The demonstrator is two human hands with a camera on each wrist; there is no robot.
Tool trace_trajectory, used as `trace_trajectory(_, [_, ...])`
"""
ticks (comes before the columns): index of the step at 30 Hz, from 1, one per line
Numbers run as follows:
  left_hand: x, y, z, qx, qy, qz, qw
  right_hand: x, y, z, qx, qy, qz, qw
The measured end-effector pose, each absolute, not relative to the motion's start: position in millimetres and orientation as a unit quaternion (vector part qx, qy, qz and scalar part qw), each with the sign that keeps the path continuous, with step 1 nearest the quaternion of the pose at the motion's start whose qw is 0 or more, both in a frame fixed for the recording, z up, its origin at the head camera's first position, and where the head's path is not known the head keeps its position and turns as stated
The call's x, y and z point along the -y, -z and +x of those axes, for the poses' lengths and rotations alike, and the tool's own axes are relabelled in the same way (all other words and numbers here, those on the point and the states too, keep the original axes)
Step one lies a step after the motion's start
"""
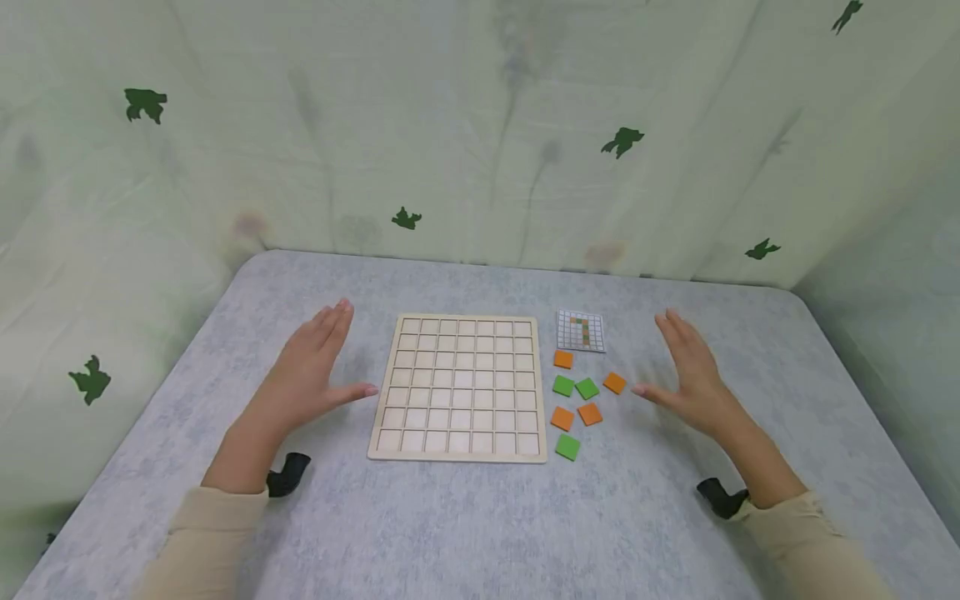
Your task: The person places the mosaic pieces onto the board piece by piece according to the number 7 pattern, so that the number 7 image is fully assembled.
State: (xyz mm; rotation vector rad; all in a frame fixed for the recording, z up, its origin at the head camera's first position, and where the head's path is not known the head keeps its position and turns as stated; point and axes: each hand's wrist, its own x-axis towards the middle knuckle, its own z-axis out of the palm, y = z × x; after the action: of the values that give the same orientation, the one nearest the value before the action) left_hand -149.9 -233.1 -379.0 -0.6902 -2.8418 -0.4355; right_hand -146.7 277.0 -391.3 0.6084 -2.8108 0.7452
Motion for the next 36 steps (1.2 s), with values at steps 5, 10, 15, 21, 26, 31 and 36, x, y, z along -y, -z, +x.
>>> trace_trajectory(5, [219,391,-152,0.947,0.227,-0.221,0.06,-265,407,-149,0.929,-0.324,0.18,0.015])
trace_trajectory(10, [208,401,-154,0.939,0.286,-0.189,-0.011,-256,422,-155,0.915,-0.365,0.166,-0.035])
trace_trajectory(15, [203,411,-157,0.921,0.341,-0.175,-0.067,-253,432,-155,0.921,-0.357,0.144,-0.059])
trace_trajectory(21, [208,425,-160,0.911,0.365,-0.169,-0.092,-253,436,-153,0.932,-0.339,0.121,-0.033])
trace_trajectory(26, [213,433,-159,0.909,0.368,-0.171,-0.099,-249,435,-154,0.941,-0.32,0.107,-0.028])
trace_trajectory(31, [215,433,-159,0.905,0.369,-0.184,-0.101,-245,425,-157,0.941,-0.321,0.106,-0.035])
trace_trajectory(36, [216,435,-159,0.907,0.362,-0.192,-0.098,-232,409,-164,0.93,-0.343,0.133,-0.018])
